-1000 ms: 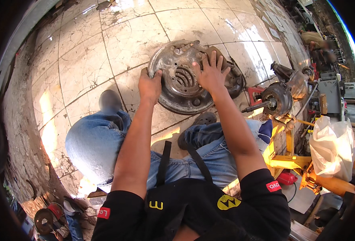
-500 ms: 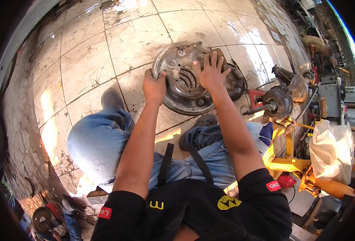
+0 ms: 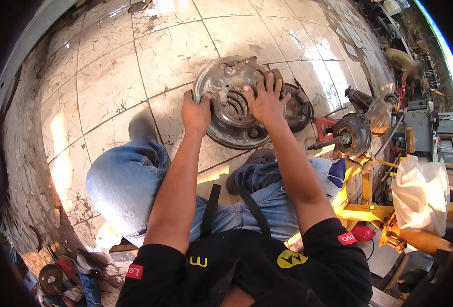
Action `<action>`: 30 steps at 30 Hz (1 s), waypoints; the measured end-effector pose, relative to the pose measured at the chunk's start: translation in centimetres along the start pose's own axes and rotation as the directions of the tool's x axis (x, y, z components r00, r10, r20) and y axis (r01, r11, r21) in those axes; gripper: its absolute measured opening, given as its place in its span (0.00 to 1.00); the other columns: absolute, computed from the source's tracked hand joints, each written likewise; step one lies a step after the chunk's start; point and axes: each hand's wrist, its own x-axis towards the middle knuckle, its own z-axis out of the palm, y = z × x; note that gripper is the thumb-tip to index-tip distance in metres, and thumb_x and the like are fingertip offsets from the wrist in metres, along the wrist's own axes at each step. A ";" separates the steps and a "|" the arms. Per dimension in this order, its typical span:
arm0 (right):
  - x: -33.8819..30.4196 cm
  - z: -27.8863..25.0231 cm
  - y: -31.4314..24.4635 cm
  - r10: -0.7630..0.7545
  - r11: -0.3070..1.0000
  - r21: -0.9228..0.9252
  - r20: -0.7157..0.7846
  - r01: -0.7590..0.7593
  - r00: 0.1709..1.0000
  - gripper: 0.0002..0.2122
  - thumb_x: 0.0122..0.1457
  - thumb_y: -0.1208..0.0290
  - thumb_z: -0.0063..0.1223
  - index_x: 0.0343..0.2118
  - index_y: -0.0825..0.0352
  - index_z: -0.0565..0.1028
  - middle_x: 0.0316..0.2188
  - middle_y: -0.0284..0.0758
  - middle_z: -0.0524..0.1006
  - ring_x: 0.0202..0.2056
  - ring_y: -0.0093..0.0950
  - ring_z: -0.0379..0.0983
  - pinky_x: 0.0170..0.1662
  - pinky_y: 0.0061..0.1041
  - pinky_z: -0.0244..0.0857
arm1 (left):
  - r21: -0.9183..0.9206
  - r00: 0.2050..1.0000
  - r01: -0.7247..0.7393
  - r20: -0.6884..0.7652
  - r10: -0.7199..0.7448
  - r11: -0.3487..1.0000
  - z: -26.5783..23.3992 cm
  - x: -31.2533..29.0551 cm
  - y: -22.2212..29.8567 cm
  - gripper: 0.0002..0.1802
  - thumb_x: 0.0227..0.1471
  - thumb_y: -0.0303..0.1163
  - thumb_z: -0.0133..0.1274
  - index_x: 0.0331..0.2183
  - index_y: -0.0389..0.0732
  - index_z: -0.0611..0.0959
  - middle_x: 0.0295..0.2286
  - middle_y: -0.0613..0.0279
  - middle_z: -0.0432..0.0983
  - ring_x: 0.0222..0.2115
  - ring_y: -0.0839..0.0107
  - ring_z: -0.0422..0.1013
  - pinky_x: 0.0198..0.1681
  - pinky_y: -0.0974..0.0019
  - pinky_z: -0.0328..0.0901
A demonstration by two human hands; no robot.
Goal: The person sits on the floor and scrubs a brake drum with a wire brush, rotating it to clean the inner and outer surfaces. The person continues scrubbing the same drum repeatedly throughout the clip.
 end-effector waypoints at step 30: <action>0.1 0.8 1.9 -0.038 0.999 -0.003 -0.080 0.038 0.996 0.32 0.64 0.40 0.26 0.65 0.56 0.57 0.69 0.42 0.40 0.68 0.49 0.31 0.62 0.66 0.28 | 0.010 0.997 -0.024 0.071 0.023 1.000 -0.7 -0.1 0.4 0.20 0.55 0.35 0.57 0.44 0.31 0.76 0.37 0.48 0.78 0.36 0.62 0.74 0.41 0.62 0.66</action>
